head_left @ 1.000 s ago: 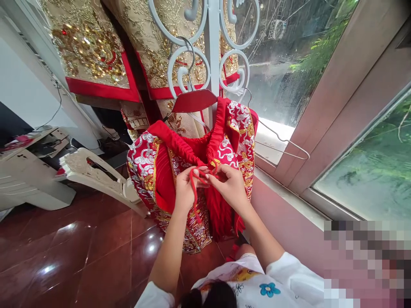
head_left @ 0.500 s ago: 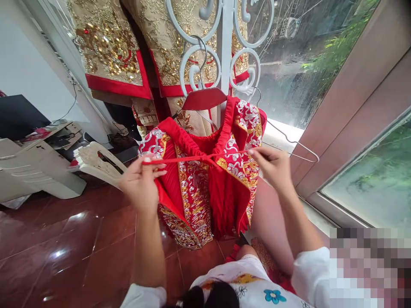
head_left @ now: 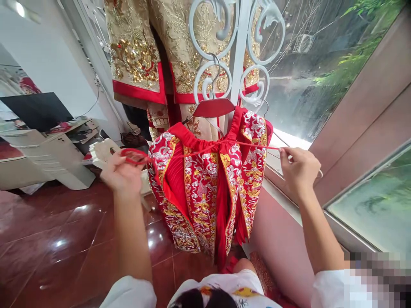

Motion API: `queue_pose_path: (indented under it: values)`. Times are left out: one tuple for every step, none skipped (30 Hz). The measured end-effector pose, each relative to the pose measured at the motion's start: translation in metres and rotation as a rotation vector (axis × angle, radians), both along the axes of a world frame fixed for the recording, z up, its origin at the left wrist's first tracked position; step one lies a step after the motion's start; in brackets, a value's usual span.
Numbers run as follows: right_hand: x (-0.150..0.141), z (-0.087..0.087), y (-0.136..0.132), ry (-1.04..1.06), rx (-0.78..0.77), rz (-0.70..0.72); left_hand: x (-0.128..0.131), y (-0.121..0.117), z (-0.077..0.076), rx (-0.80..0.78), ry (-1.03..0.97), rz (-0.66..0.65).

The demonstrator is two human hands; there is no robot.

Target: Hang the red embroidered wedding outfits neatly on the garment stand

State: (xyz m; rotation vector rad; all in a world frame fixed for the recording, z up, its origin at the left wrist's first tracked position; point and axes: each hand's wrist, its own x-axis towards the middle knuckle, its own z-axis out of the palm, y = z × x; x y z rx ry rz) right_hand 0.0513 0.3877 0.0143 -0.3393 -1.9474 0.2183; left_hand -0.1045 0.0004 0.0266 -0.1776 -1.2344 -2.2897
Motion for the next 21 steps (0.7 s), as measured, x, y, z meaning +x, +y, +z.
queue_pose_path:
  values:
    - [-0.003, 0.001, -0.011, 0.003, 0.077, -0.011, 0.006, -0.003, 0.003, 0.002, 0.035, 0.035]
    - [-0.006, 0.002, -0.023, 0.004, 0.147, 0.02, 0.013, -0.003, 0.007, -0.008, 0.094, 0.071]
    - [-0.01, 0.004, -0.035, 0.005, 0.204, 0.093, 0.021, 0.001, 0.011, -0.037, 0.178, 0.098]
    - [-0.016, 0.007, -0.046, 0.001, 0.246, 0.193, 0.029, 0.01, 0.014, -0.109, 0.273, 0.102]
    - [-0.023, 0.009, -0.056, -0.008, 0.269, 0.298, 0.037, 0.023, 0.017, -0.237, 0.356, 0.068]
    - [-0.03, 0.011, -0.064, -0.022, 0.27, 0.394, 0.044, 0.04, 0.018, -0.396, 0.425, 0.034]
    - [-0.039, 0.013, -0.071, -0.044, 0.254, 0.467, 0.051, 0.06, 0.018, -0.651, 0.422, -0.017]
    - [-0.048, 0.014, -0.077, -0.079, 0.225, 0.51, 0.056, 0.08, 0.016, -0.91, 0.336, -0.057]
    - [-0.056, 0.016, -0.082, -0.13, 0.19, 0.527, 0.06, 0.099, 0.013, -1.098, 0.269, -0.008]
    - [-0.065, 0.016, -0.085, -0.19, 0.158, 0.527, 0.062, 0.116, 0.011, -1.279, 0.222, 0.084]
    - [-0.072, 0.017, -0.087, -0.251, 0.129, 0.514, 0.063, 0.13, 0.008, -1.428, 0.183, 0.165]
    - [-0.077, 0.018, -0.089, -0.302, 0.106, 0.498, 0.063, 0.139, 0.006, -1.548, 0.158, 0.234]
    - [-0.082, 0.019, -0.09, -0.331, 0.087, 0.49, 0.061, 0.146, 0.005, -1.645, 0.14, 0.281]
    - [-0.084, 0.02, -0.09, -0.334, 0.067, 0.493, 0.059, 0.148, 0.004, -1.715, 0.121, 0.303]
    - [-0.085, 0.022, -0.09, -0.314, 0.041, 0.507, 0.056, 0.149, 0.004, -1.758, 0.102, 0.31]
    - [-0.085, 0.024, -0.091, -0.282, 0.003, 0.535, 0.052, 0.149, 0.004, -1.776, 0.081, 0.312]
    - [-0.084, 0.025, -0.092, -0.252, -0.053, 0.575, 0.048, 0.148, 0.004, -1.767, 0.066, 0.306]
    - [-0.082, 0.027, -0.093, -0.231, -0.131, 0.623, 0.044, 0.147, 0.004, -1.731, 0.061, 0.282]
    - [-0.081, 0.029, -0.095, -0.228, -0.227, 0.67, 0.04, 0.147, 0.004, -1.666, 0.069, 0.238]
    - [-0.08, 0.031, -0.098, -0.24, -0.324, 0.711, 0.035, 0.147, 0.003, -1.559, 0.084, 0.16]
    - [-0.08, 0.032, -0.1, -0.261, -0.404, 0.743, 0.031, 0.148, 0.002, -1.426, 0.097, 0.061]
